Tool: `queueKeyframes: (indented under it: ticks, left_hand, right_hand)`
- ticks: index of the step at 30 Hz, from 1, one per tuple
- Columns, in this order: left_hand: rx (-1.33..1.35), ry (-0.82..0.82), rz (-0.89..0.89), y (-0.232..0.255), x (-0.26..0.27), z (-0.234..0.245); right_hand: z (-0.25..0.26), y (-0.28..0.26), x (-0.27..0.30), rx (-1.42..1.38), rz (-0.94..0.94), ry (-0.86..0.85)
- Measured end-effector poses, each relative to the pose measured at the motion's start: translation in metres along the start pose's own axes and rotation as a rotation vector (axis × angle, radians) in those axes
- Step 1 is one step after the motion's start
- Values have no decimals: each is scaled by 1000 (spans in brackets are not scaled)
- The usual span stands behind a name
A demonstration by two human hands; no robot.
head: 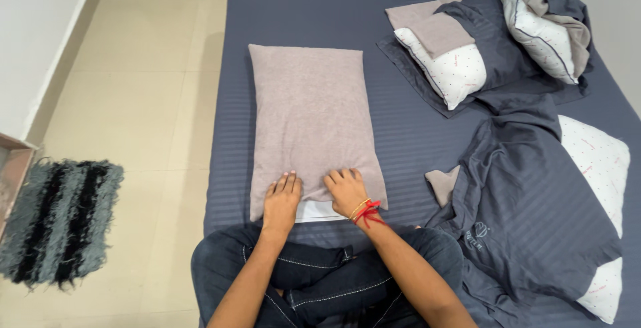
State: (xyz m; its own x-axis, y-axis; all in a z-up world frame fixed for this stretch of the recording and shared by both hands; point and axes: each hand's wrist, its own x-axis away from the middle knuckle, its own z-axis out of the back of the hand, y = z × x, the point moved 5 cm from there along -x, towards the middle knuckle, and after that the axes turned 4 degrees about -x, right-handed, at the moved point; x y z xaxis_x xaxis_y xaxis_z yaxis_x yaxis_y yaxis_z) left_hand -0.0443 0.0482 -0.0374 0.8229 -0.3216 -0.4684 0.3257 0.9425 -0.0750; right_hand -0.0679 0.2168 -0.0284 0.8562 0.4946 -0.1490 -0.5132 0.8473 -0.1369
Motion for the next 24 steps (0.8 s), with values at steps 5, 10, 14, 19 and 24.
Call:
queueKeyframes:
  ticks: [5, 10, 14, 19, 24]
  left_hand:
    - [-161, -314, -50, -12, 12, 27]
    - [-22, -571, 20, -32, 27, 15]
    - [115, -511, 50, -38, 36, -11]
    - [62, -572, 42, -36, 39, -51]
    - [128, -711, 99, -38, 38, -47]
  right_hand:
    - [-24, 27, 12, -178, -30, -158]
    - [-51, 23, 12, -83, -55, -217]
    - [-51, 29, 9, -106, -124, -220]
    - [-72, 24, 12, -26, -150, -287]
    - [-85, 18, 10, -19, -132, -423]
